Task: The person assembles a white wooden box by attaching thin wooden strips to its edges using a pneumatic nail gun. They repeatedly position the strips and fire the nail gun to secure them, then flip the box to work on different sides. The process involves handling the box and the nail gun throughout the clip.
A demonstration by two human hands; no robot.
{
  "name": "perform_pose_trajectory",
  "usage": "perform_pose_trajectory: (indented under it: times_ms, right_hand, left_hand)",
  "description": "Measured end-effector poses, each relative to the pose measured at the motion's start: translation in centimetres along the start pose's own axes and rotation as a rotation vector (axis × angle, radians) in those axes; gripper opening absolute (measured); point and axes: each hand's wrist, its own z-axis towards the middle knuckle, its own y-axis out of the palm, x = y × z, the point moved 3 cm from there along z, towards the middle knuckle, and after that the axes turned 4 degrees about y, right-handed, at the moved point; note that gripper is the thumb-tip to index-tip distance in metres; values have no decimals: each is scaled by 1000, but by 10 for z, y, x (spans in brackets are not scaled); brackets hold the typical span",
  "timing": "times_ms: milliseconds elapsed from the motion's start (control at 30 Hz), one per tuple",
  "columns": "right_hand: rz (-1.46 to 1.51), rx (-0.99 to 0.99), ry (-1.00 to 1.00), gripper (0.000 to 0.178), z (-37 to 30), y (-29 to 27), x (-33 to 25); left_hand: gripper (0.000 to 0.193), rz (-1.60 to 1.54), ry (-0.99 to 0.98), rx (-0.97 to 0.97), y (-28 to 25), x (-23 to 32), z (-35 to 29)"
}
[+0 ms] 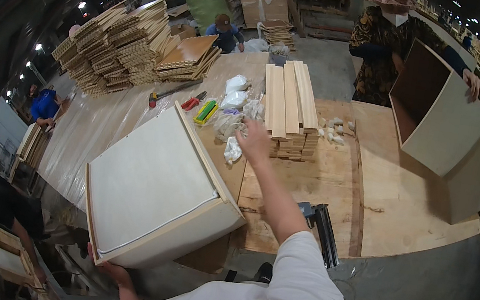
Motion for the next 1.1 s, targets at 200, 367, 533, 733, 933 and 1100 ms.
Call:
perform_pose_trajectory:
  times_ms: [200, 367, 533, 733, 933, 1100]
  right_hand:
    - [-871, -39, -314, 49, 18, -75, 11]
    - [-744, -87, -305, 33, 23, -90, 26]
    - [579, 131, 209, 17, 6, -133, 7]
    - [1488, -15, 469, 23, -62, -144, -19]
    - [1692, -570, 625, 30, -149, -100, -122]
    - [1320, -1031, 284, 38, -187, -88, -169]
  left_hand:
    - [78, -4, 75, 9, -2, -8, 5]
    - [78, -151, 23, 16, 9, -6, 6]
    - [70, -121, 54, -45, -6, 8, 15]
    - [40, 175, 502, 57, 1, 94, 67]
    - [83, -878, -391, -525, 144, 143, 76]
    - [58, -960, -246, -435, 157, 175, 94]
